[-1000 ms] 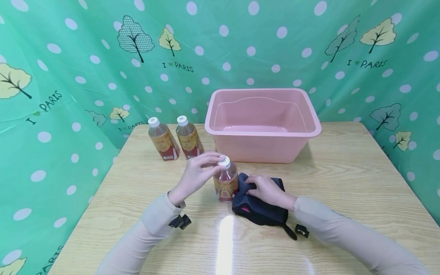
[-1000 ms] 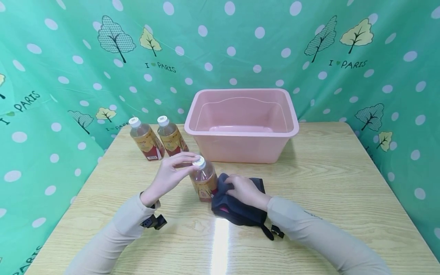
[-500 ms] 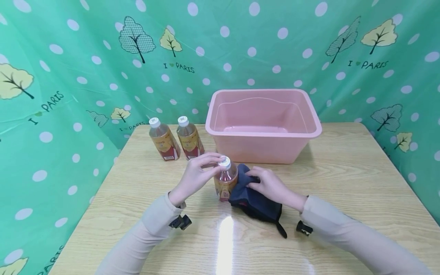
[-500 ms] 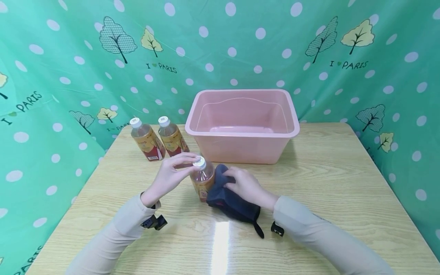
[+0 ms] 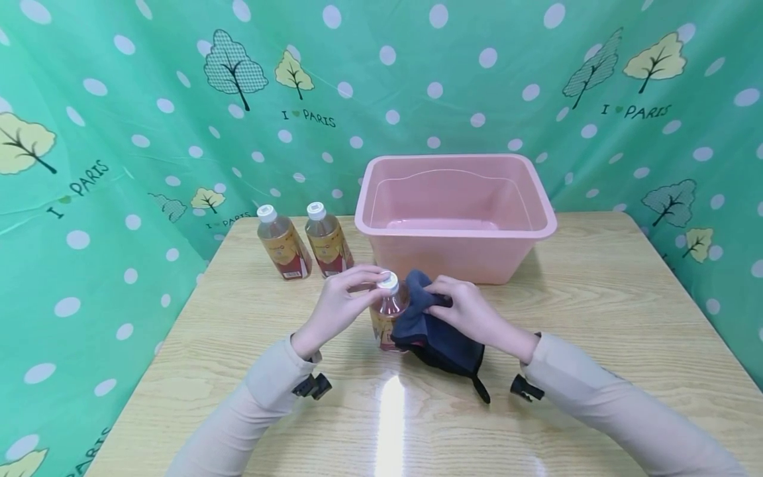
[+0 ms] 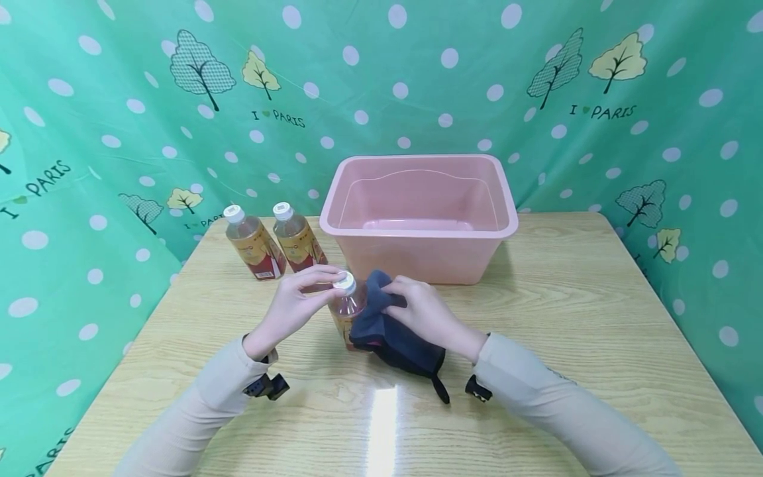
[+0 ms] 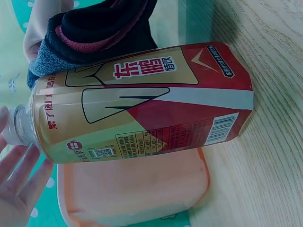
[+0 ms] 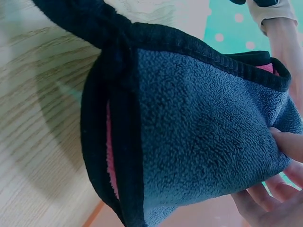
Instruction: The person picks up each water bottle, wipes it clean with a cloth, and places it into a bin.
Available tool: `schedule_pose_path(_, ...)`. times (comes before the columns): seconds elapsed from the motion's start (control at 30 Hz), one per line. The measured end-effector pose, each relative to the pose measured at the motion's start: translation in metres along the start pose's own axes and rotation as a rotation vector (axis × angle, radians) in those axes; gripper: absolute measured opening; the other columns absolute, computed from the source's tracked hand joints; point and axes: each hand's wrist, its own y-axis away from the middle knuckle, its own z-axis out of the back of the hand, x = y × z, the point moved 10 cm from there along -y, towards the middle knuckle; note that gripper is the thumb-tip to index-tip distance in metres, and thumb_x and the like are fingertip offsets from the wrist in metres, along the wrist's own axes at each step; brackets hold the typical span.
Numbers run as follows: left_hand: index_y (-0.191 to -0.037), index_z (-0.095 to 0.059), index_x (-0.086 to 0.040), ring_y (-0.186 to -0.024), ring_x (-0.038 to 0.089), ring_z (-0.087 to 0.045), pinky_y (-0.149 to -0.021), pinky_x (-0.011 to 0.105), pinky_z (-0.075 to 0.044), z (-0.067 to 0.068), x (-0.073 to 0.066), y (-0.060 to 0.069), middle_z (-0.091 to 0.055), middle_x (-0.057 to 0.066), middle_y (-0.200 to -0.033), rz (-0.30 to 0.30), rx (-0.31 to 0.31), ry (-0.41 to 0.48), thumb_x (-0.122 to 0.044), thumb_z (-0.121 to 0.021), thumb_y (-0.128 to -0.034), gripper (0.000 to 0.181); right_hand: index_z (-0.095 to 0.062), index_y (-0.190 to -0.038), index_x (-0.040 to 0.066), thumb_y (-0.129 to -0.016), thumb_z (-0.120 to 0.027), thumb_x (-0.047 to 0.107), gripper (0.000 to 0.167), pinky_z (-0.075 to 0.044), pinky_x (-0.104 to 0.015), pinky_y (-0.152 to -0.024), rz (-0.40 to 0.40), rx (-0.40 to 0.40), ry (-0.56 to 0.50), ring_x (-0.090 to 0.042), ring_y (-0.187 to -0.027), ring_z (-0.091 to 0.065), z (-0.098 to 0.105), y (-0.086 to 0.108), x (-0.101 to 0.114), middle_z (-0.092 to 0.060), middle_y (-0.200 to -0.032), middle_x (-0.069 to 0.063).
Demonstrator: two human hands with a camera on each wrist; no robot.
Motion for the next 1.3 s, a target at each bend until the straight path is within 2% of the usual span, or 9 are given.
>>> schedule_pose_path(0.4,-0.09,-0.064,0.011,-0.089,0.03,-0.06,-0.074,0.038,-0.052,0.0,-0.001,0.0,-0.062,0.022,-0.095,-0.003,0.0,0.001,0.01,-0.067,-0.0707,0.02,-0.065,-0.092,0.001,-0.073,-0.067,-0.002,0.019,-0.048,-0.027,-0.064,-0.028,0.001,-0.01,-0.011,-0.073,-0.052,-0.006,0.003,-0.008,-0.059,-0.083,-0.001)
schedule_pose_path(0.77,-0.09,-0.064,0.011,-0.089,0.029,-0.06,-0.075,0.035,-0.052,0.0,-0.002,-0.001,-0.062,0.022,-0.095,0.005,0.005,-0.016,0.009,-0.067,-0.0705,0.02,-0.064,-0.094,0.0,-0.074,-0.067,0.0,0.02,-0.049,-0.029,-0.067,-0.069,0.069,0.05,-0.014,-0.076,-0.055,-0.022,0.009,-0.021,-0.06,-0.086,-0.004)
schedule_pose_path(1.1,-0.091,-0.063,0.011,-0.09,0.029,-0.06,-0.075,0.036,-0.052,-0.001,-0.001,0.0,-0.062,0.022,-0.095,0.023,0.01,-0.012,0.009,-0.067,-0.0708,0.02,-0.064,-0.093,-0.001,-0.073,-0.068,0.001,0.021,-0.05,-0.031,-0.07,-0.076,0.099,0.083,-0.018,-0.08,-0.059,-0.033,0.013,-0.03,-0.061,-0.087,-0.006)
schedule_pose_path(1.3,-0.092,-0.064,0.011,-0.091,0.028,-0.06,-0.076,0.033,-0.052,-0.001,-0.001,0.0,-0.062,0.021,-0.096,0.028,0.013,-0.018,0.008,-0.067,-0.0715,0.02,-0.064,-0.094,-0.001,-0.073,-0.069,0.002,0.021,-0.05,-0.035,-0.074,-0.091,0.122,0.104,-0.021,-0.084,-0.06,-0.039,0.014,-0.035,-0.062,-0.089,-0.007)
